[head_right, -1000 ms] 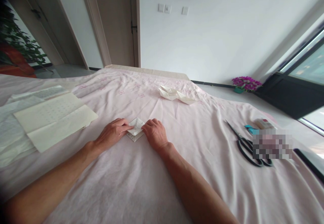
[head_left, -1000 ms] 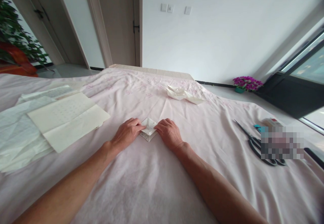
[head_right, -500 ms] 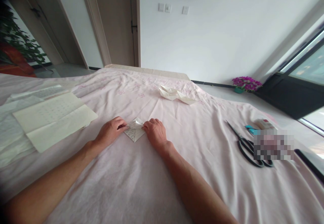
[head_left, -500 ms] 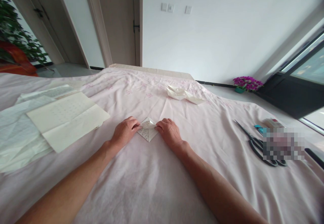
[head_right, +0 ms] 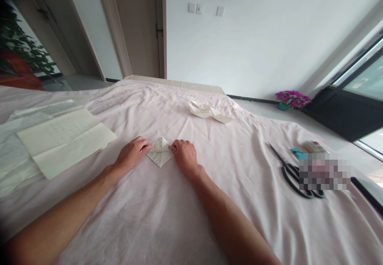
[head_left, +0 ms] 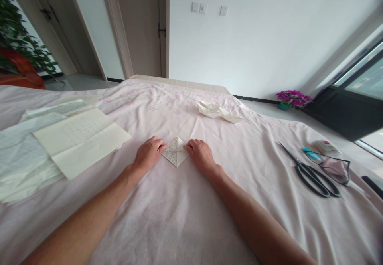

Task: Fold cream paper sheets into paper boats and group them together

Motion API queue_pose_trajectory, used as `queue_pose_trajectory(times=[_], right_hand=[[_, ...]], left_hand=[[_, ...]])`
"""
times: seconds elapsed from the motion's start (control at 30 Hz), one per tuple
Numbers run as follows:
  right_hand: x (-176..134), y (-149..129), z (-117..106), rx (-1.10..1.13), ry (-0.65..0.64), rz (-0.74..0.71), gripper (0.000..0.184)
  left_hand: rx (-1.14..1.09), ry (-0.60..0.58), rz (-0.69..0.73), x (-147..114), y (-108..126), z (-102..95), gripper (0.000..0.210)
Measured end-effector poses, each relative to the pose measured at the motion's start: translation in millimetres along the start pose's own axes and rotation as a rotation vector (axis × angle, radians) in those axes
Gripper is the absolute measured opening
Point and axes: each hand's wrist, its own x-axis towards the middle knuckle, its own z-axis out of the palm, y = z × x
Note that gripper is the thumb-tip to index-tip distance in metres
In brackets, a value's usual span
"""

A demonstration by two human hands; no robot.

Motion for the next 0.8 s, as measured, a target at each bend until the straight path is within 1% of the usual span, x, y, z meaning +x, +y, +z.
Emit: queue_pose_trajectory(times=[0.2, 0.4, 0.63, 0.8], right_hand=[[1.4, -1.7, 3.9, -0.058, 0.005, 0.037, 0.028], [2.8, -4.7, 5.6, -0.112, -0.019, 0.08, 0.027], [5.1, -6.1, 5.4, -0.105, -0.051, 0.104, 0.023], [8.9, -5.7, 4.1, -0.075, -0.084, 0.125, 0.02]], left_hand=[[0.109, -0.005, 0.004, 1.7, 5.0, -0.1, 0.028], [0.187, -0.026, -0.037, 2.7, 7.0, 1.1, 0.028], [0.205, -0.033, -0.06, 2.2, 8.9, 2.3, 0.027], [0.17, -0.033, -0.086, 1.3, 11.7, 0.2, 0.024]])
